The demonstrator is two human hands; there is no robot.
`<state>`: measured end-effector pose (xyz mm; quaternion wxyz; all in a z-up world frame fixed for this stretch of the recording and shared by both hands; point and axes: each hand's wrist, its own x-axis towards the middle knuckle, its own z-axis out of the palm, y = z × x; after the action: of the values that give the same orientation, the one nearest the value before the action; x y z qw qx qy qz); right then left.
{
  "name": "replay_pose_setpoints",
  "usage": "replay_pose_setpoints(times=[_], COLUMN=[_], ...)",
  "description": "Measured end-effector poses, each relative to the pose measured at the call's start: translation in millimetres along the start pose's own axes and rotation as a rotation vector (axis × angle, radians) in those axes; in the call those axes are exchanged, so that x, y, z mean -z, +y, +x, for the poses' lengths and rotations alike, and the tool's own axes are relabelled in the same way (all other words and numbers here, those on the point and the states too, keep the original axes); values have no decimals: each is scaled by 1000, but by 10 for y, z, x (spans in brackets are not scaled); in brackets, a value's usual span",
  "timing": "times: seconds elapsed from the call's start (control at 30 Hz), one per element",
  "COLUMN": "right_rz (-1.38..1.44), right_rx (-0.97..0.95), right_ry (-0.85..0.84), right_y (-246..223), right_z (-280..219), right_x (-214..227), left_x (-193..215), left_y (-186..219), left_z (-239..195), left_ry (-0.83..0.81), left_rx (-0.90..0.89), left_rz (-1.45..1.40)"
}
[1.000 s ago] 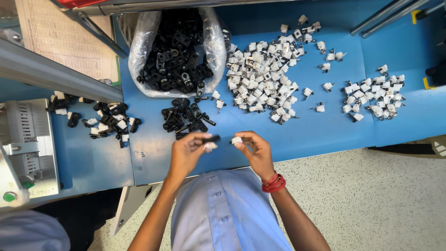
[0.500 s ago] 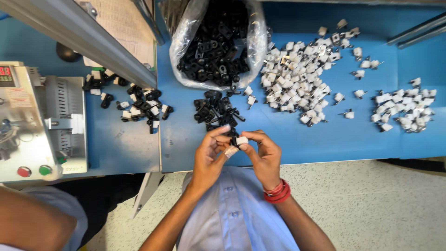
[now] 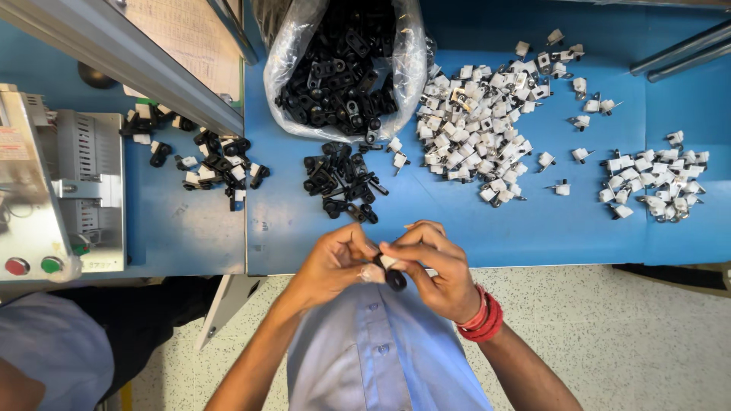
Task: The person repeatedly picks up small black and white plastic components from a blue workbench, joins them together by hand, and places the assembled units into a pile. The process is continuous and repetitive throughout the clip.
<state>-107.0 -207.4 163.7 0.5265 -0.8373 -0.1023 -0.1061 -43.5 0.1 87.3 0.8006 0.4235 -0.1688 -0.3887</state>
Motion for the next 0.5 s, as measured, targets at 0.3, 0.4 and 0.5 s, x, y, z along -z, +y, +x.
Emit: replay_pose_setpoints(times=[0.3, 0.4, 0.5], right_rz=[97, 393, 233], right_rx=[-234, -199, -3], right_ry=[185, 99, 81], right_y=[260, 364, 357], right_z=[32, -59, -128], right_x=[-106, 26, 141], left_x=[-293, -347, -469], left_y=[-31, -109, -133], left_z=[275, 263, 153], left_ry=[368, 271, 286], left_rx=[-456, -221, -20], left_rz=[1111, 60, -142])
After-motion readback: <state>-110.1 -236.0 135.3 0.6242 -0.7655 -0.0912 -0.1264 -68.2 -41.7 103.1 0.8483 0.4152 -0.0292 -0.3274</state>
